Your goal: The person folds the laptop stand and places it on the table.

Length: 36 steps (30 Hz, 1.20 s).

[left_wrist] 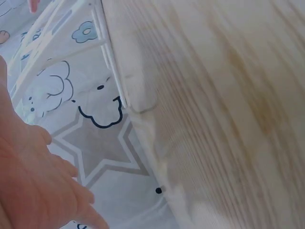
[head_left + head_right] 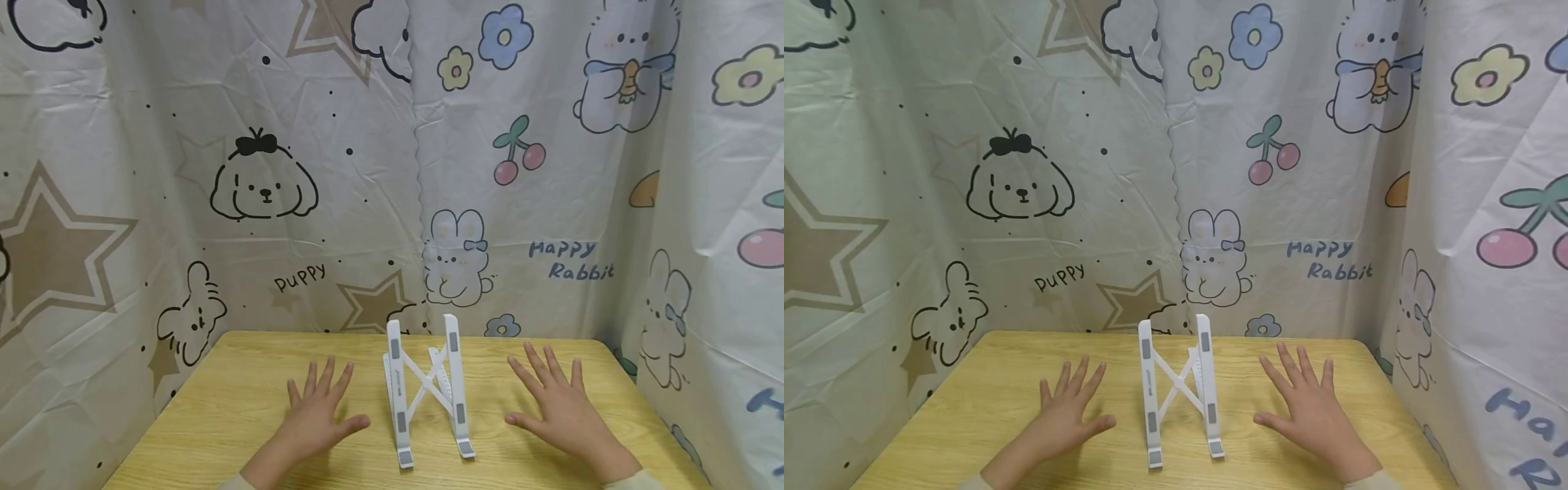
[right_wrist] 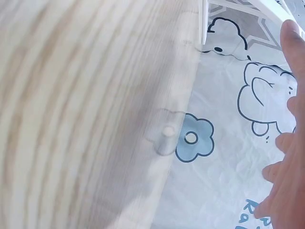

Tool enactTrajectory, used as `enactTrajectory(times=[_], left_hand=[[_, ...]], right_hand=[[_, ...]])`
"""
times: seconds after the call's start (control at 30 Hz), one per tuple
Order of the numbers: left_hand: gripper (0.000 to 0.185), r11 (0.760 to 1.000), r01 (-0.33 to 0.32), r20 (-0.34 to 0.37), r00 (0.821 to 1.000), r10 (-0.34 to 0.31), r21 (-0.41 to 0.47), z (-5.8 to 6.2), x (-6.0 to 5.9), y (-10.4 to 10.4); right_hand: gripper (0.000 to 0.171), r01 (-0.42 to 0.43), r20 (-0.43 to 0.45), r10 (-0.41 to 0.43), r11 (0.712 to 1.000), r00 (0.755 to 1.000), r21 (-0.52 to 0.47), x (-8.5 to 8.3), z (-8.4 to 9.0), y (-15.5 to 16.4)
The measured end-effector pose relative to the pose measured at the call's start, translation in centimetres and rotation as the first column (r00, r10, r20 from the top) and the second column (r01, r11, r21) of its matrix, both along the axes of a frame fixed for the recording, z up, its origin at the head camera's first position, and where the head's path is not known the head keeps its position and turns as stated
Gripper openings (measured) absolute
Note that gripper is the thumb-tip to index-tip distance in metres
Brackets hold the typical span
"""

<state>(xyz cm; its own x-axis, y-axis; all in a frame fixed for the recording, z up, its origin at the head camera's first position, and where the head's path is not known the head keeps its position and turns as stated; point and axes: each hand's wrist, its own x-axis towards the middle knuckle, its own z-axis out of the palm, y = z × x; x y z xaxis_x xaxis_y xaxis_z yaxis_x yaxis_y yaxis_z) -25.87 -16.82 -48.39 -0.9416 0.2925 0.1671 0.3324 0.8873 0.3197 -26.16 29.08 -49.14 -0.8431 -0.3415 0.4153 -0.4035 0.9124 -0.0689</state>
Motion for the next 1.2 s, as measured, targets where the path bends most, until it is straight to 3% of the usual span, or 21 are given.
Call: enactTrajectory(times=[0.23,0.43,0.57,0.7,0.97,1.2], left_hand=[[0.099,0.988,0.019,0.079,0.996,-0.032,0.153,0.5,0.2,0.5],[0.1,0.95,0.043,0.151,0.984,-0.094,0.308,0.5,0.1,0.7],[0.102,0.926,0.031,0.172,0.98,-0.102,0.377,0.7,0.2,1.0],[0.104,0.884,-0.003,0.163,0.983,-0.083,0.467,0.8,0.3,1.5],[0.094,0.777,-0.073,0.183,0.982,-0.054,0.625,0.6,0.4,2.2],[0.088,0.718,-0.085,0.183,0.981,-0.059,0.691,0.2,0.5,3.0]], right_hand=[[0.099,0.019,0.075,-0.014,0.998,0.997,-0.055,-0.2,-0.1,-0.3],[0.098,0.027,0.112,-0.017,0.996,0.994,-0.082,0.1,0.1,-0.8],[0.097,0.024,0.118,-0.01,0.992,0.993,-0.124,0.2,0.2,-1.1],[0.096,0.029,0.126,-0.009,0.987,0.992,-0.158,0.0,0.1,-1.2],[0.093,0.026,0.137,0.007,0.972,0.991,-0.236,-0.1,-0.3,-1.7],[0.088,0.051,0.212,0.028,0.933,0.977,-0.357,-0.2,-0.6,-2.1]])
